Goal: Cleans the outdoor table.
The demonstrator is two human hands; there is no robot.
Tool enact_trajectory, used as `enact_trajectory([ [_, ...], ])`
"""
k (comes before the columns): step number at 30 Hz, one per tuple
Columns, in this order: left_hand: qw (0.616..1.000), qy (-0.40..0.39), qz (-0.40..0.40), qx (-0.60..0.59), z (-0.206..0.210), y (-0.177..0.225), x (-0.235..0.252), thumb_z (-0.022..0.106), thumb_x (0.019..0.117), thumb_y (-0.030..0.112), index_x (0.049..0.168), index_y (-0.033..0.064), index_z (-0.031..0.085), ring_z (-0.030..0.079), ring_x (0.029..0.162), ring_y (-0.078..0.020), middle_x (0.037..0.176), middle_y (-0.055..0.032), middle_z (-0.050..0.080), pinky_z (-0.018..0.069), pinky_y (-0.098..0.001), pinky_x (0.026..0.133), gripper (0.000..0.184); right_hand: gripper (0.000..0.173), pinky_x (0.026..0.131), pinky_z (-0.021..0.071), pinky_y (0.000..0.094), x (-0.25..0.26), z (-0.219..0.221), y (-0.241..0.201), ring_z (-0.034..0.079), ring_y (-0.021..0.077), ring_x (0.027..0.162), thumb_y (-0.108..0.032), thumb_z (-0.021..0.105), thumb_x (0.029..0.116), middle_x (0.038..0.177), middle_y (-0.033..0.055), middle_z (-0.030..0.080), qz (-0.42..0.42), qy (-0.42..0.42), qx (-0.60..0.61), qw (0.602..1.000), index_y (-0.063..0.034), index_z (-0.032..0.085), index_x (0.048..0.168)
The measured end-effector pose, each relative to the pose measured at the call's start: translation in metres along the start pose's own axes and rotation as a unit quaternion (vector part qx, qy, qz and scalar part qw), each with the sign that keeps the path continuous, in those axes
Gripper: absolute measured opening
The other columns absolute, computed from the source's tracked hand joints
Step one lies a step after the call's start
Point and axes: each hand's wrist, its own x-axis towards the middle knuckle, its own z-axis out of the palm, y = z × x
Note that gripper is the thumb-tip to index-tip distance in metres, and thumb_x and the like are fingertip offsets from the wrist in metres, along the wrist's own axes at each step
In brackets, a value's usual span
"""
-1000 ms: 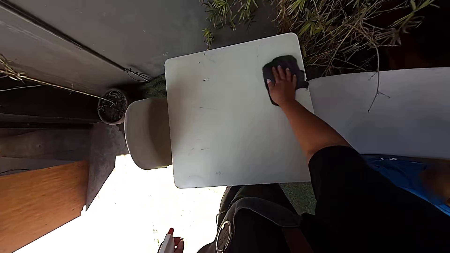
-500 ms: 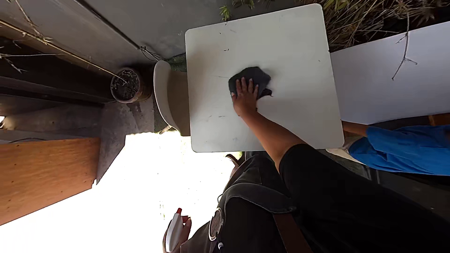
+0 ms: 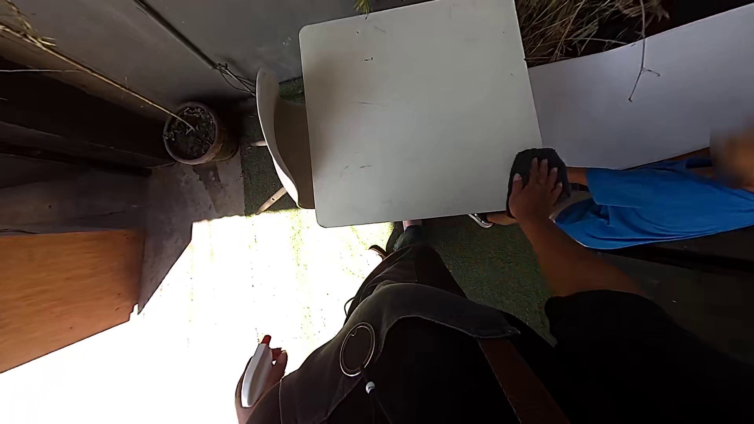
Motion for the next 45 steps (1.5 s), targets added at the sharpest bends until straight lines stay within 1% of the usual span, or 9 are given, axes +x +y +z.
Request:
enact_trajectory([
  [3, 0.968, 0.113, 0.206, -0.084, 0.036, -0.079, 0.042, 0.068, 0.091, 0.008, 0.132, -0.014, 0.056, 0.07, 0.094, -0.0306, 0.106, -0.0277, 0.07, 0.0557, -0.0462, 0.087, 0.048, 0.063, 0.12, 0.007, 0.0719, -0.048, 0.022, -0.069, 0.008, 0.0431, 0.158, -0.036, 0.035, 0.1108, 0.172, 0.0177, 0.014, -0.095, -0.026, 0.002, 0.995, -0.0066, 0.021, 0.164],
  [8, 0.945, 0.05, 0.215, -0.241, 0.039, -0.011, 0.019, 0.073, 0.0851, 0.008, 0.116, -0.0041, 0.066, 0.066, 0.079, -0.0037, 0.093, -0.0043, 0.071, 0.0559, -0.0219, 0.072, 0.034, 0.056, 0.111, 0.0306, 0.0696, -0.133, 0.056, -0.23, 0.037, 0.0402, 0.148, -0.037, 0.043, 0.11, 0.171, 0.0072, 0.024, -0.388, -0.223, 0.024, 0.894, -0.0193, 0.034, 0.163],
  [12, 0.919, 0.01, 0.308, -0.246, 0.05, 0.031, 0.048, 0.075, 0.0824, 0.018, 0.114, -0.0024, 0.068, 0.067, 0.089, -0.0045, 0.098, -0.0038, 0.072, 0.0564, -0.0251, 0.084, 0.038, 0.051, 0.116, 0.0305, 0.0639, -0.078, 0.07, -0.294, 0.04, 0.0334, 0.149, -0.04, 0.036, 0.1118, 0.169, -0.0009, 0.03, -0.545, -0.265, 0.016, 0.795, -0.024, 0.039, 0.16],
  [19, 0.947, -0.002, 0.318, -0.057, 0.059, 0.138, 0.052, 0.07, 0.0882, 0.025, 0.095, -0.0008, 0.068, 0.061, 0.081, -0.0169, 0.087, -0.0091, 0.065, 0.0514, -0.0386, 0.078, 0.027, 0.061, 0.121, 0.0109, 0.0706, 0.128, 0.004, -0.162, 0.012, 0.0408, 0.158, -0.047, 0.027, 0.1109, 0.172, 0.009, 0.022, -0.273, -0.113, 0.038, 0.955, -0.0162, 0.032, 0.163],
  [24, 0.932, -0.059, 0.351, -0.065, 0.078, 0.209, 0.051, 0.072, 0.0896, 0.03, 0.106, 0.0005, 0.072, 0.067, 0.095, -0.0173, 0.101, -0.0116, 0.071, 0.0534, -0.0388, 0.09, 0.034, 0.067, 0.124, 0.0076, 0.0656, 0.162, -0.031, -0.081, 0.019, 0.0465, 0.155, -0.045, 0.024, 0.1111, 0.165, 0.0243, 0.03, -0.252, -0.096, 0.131, 0.954, 0.0015, 0.033, 0.158],
  [28, 0.937, -0.048, 0.343, -0.039, 0.086, 0.271, 0.047, 0.072, 0.0899, 0.027, 0.092, -0.0001, 0.069, 0.064, 0.083, -0.0207, 0.086, -0.0116, 0.067, 0.0524, -0.0434, 0.08, 0.027, 0.076, 0.119, 0.0082, 0.0736, 0.123, -0.026, -0.032, 0.018, 0.0472, 0.155, -0.058, 0.018, 0.1052, 0.166, 0.0172, 0.033, -0.403, -0.154, 0.064, 0.9, -0.0068, 0.045, 0.155],
  [35, 0.934, -0.065, 0.35, -0.004, 0.093, 0.371, 0.059, 0.074, 0.092, 0.026, 0.098, 0.0, 0.07, 0.065, 0.084, -0.0271, 0.089, -0.015, 0.068, 0.0522, -0.0517, 0.08, 0.028, 0.073, 0.117, 0.0175, 0.0748, 0.095, -0.037, -0.041, 0.037, 0.0506, 0.146, -0.063, 0.032, 0.1039, 0.15, 0.0161, 0.056, -0.418, -0.188, 0.135, 0.878, -0.006, 0.073, 0.123],
  [39, 0.936, -0.055, 0.346, 0.033, 0.095, 0.408, 0.057, 0.073, 0.0929, 0.029, 0.099, 0.0002, 0.068, 0.065, 0.086, -0.0298, 0.091, -0.0163, 0.067, 0.052, -0.0536, 0.081, 0.029, 0.082, 0.113, 0.0154, 0.0805, 0.092, -0.025, -0.043, 0.032, 0.0538, 0.148, -0.072, 0.051, 0.0918, 0.157, 0.0196, 0.047, -0.444, -0.165, 0.077, 0.877, -0.0041, 0.062, 0.136],
  [45, 0.947, -0.052, 0.316, 0.029, 0.088, 0.388, 0.058, 0.069, 0.0929, 0.027, 0.099, -0.0001, 0.069, 0.065, 0.092, -0.0262, 0.095, -0.0154, 0.068, 0.051, -0.0488, 0.086, 0.028, 0.064, 0.118, 0.0137, 0.0745, 0.209, -0.02, -0.108, 0.028, 0.0485, 0.152, -0.046, 0.057, 0.1004, 0.161, 0.0223, 0.04, -0.34, -0.072, 0.066, 0.935, 0.0015, 0.054, 0.143],
])
